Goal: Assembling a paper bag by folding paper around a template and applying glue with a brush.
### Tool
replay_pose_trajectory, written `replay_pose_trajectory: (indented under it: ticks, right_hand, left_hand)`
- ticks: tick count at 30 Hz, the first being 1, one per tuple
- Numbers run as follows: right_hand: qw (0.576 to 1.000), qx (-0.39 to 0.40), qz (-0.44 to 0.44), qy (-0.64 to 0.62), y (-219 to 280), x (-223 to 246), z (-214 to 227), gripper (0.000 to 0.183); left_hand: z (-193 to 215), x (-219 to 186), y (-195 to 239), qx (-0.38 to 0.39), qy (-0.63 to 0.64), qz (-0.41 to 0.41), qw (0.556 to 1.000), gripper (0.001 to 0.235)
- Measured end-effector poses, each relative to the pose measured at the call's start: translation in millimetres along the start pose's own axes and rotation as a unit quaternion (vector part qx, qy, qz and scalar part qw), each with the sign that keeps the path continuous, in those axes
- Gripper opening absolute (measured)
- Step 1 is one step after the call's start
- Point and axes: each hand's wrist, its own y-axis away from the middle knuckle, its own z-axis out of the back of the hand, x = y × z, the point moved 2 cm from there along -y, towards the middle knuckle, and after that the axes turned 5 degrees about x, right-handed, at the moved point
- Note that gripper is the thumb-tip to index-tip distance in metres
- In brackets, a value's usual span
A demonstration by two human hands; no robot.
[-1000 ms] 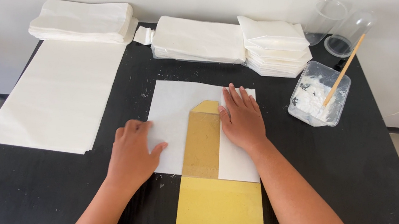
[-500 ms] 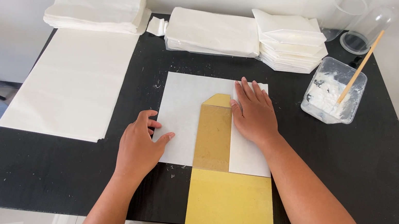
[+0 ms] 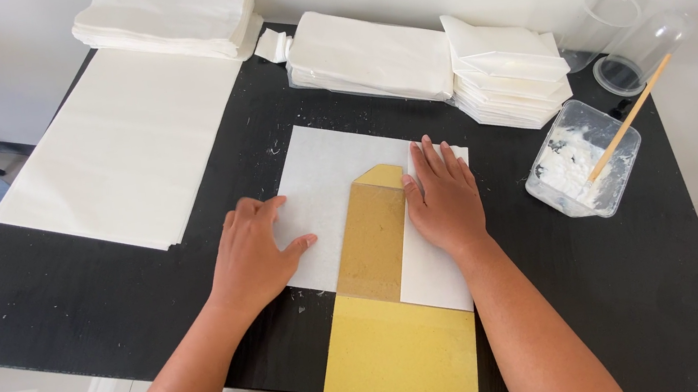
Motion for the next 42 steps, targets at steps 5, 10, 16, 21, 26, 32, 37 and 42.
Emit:
replay_pose_trajectory:
  ticks: [5, 10, 16, 21, 26, 32, 37, 42]
  right_hand:
    - [1.0, -0.005, 0.001, 0.006, -1.3, -0.6, -0.6, 0.062]
    - [1.0, -0.01, 0.004, 0.008, 0.4, 0.8, 0.4, 0.062]
    - [1.0, -0.002, 0.004, -0.004, -0.8, -3.2, -2.5, 0.062]
    - [1.0, 0.0, 0.006, 0.007, 0.3, -2.3, -0.9, 0.062]
    - [1.0, 0.002, 0.003, 0.007, 1.1, -0.5, 0.8, 0.062]
    - [1.0, 0.001, -0.002, 0.004, 1.6, 0.2, 1.1, 0.061]
    - [1.0, 0.001, -0.003, 0.004, 1.5, 0.1, 0.5, 0.061]
    - [1.0, -0.001, -0.001, 0.006, -0.3, -2.3, -1.7, 0.061]
  left_hand:
    - [-5.4, -2.4, 5.2, 0.002, -0.078, -0.02, 0.997, 0.056]
    - [-10.2, -0.4, 9.6, 0.006, -0.063, -0.047, 0.997, 0.043]
    - [23.2, -9.1, 33.9, 0.212, -0.039, -0.136, 0.967, 0.083]
    - [30.2, -1.3, 37.7, 0.145, 0.193, -0.093, 0.966, 0.096]
    - [22.7, 2.6, 34.6, 0.096, 0.242, -0.111, 0.959, 0.099]
    - [1.5, 14.6, 28.8, 0.053, 0.461, -0.035, 0.885, 0.109]
    - [-0.8, 19.5, 19.9, 0.058, 0.513, 0.061, 0.854, 0.089]
    - [5.6, 13.9, -0.5, 0.157, 0.369, 0.087, 0.912, 0.052]
